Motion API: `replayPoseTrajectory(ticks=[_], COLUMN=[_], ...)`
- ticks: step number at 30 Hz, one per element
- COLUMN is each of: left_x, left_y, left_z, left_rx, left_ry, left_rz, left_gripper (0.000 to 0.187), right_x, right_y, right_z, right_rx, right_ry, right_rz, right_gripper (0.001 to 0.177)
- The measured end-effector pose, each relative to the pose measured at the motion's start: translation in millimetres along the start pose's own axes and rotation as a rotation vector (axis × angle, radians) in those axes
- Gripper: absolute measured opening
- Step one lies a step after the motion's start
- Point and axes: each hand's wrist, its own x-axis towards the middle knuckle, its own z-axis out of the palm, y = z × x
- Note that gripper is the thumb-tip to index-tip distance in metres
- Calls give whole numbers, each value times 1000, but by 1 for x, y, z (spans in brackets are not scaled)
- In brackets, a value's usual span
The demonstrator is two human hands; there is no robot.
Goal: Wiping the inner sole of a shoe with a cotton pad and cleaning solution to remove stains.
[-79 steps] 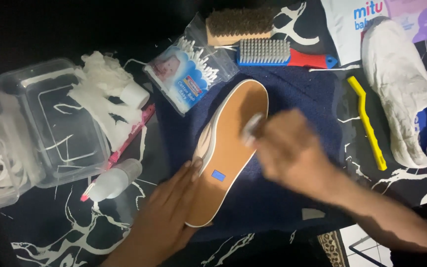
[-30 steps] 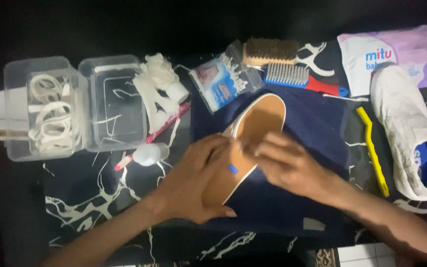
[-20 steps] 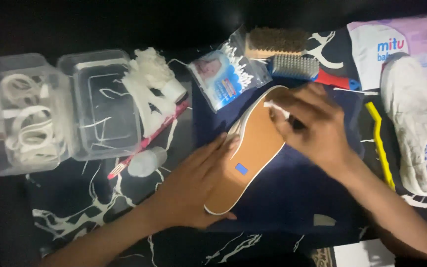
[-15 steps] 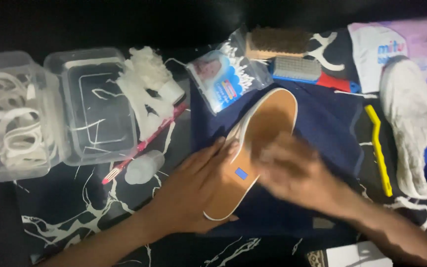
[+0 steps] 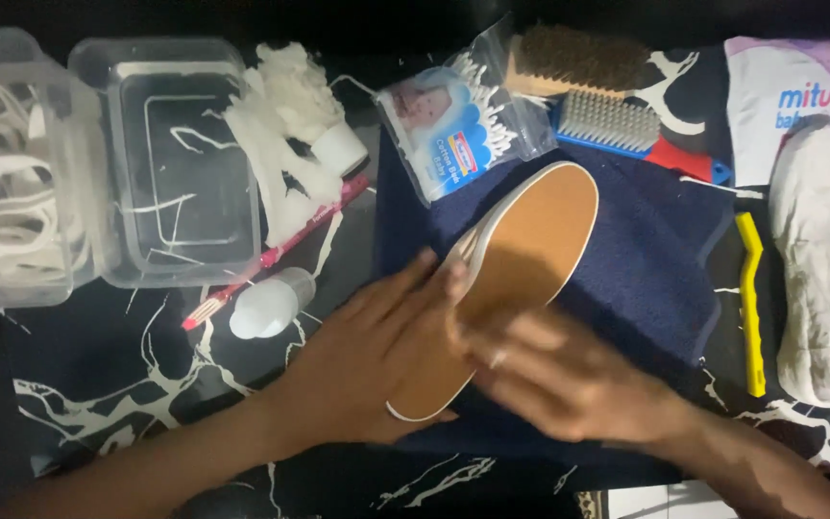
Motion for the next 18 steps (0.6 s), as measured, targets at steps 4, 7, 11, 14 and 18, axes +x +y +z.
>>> replayPoseTrajectory(ticks=[4, 7, 11, 14, 18], left_x=[-1, -1, -2, -2, 1], left_y=[0, -1, 0, 0, 0], left_z=[1, 0, 2, 2, -2], left_rx=[7, 49, 50, 62, 88], left_ry=[68, 72, 91, 88, 78], left_rz=[-41, -44, -31, -30, -43], left_gripper=[116, 111, 107, 103, 104], right_x=[17, 6, 29, 45, -13], right_y=[20, 28, 3, 8, 35], right_z=[-15, -8, -10, -26, -9], right_rx=[341, 235, 174, 269, 169], right_ry=[201, 225, 244, 251, 245], right_rz=[166, 364, 86, 42, 246], right_gripper=[17, 20, 16, 18, 24])
